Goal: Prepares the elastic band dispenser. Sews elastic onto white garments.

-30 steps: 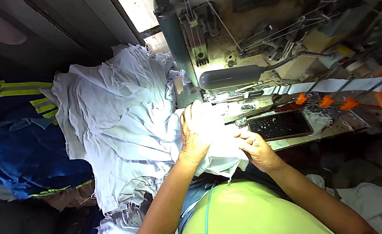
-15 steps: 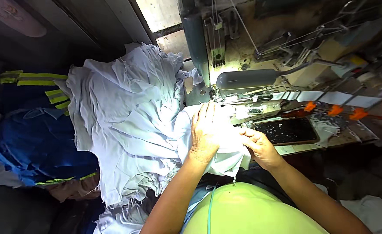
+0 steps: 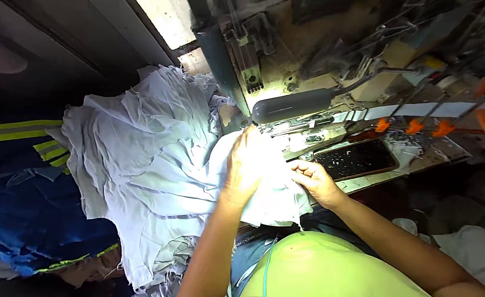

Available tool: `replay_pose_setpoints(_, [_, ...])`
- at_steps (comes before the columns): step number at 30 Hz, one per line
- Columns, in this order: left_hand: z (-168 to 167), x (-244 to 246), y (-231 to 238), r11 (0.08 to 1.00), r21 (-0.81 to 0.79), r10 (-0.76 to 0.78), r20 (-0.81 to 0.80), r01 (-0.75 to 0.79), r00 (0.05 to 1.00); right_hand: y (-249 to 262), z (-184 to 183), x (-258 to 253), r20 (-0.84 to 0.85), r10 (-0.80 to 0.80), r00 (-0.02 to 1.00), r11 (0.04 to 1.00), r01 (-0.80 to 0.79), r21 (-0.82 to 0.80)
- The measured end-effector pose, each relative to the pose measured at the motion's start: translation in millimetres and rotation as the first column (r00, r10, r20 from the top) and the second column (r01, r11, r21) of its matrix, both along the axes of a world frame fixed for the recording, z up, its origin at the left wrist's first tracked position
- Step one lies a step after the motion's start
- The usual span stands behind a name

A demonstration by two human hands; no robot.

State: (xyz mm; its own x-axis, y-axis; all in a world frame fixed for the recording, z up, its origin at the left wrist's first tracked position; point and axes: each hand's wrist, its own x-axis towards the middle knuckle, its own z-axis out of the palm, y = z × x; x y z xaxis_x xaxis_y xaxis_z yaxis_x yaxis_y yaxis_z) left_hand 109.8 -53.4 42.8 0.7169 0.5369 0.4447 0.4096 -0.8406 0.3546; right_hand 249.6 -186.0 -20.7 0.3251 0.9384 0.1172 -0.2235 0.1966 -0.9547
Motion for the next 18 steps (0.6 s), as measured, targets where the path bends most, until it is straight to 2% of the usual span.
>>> replay_pose_setpoints(2, [16.9,-0.8,22.2,0.996,-0.062,-0.063,-0.05,0.06,0.997,5.7,2.2,-0.1,0.009,-0.005,1.0,1.0,0.005,-0.003])
replay_pose_setpoints(4, [25.7,2.1,41.3,0.993,-0.04,-0.118,-0.09,0.114,0.989,12.2,6.3,-0.9,-0.013,0.0,1.0,1.0,0.0,-0.002])
replay_pose_setpoints(7, [29.3,14.5,63.3,0.993,-0.008,-0.122,-0.143,0.122,0.982,22.3,11.8,-4.7,-0.097,-0.006,0.995,0.999,0.002,-0.04])
replay_pose_setpoints(9, [28.1,22.1,76.5,0.989,0.025,-0.142,-0.134,0.147,0.981,27.1,15.4,-8.3,-0.154,-0.037,0.987,0.997,0.026,-0.071])
replay_pose_setpoints(12, [23.3,27.5,96.0,0.971,0.115,-0.207,-0.038,0.211,0.977,31.8,17.7,-15.2,-0.2,-0.068,0.977,0.997,0.057,-0.058])
replay_pose_setpoints(15, [20.1,36.7,115.8,0.98,0.088,-0.18,0.032,0.177,0.983,33.1,16.2,-18.3,-0.197,-0.029,0.98,0.999,0.023,-0.032])
replay_pose_setpoints(18, [18.9,53.1,128.6,0.982,-0.086,-0.162,0.059,0.167,0.985,27.2,13.1,-18.4,-0.155,-0.084,0.984,0.991,0.066,-0.119])
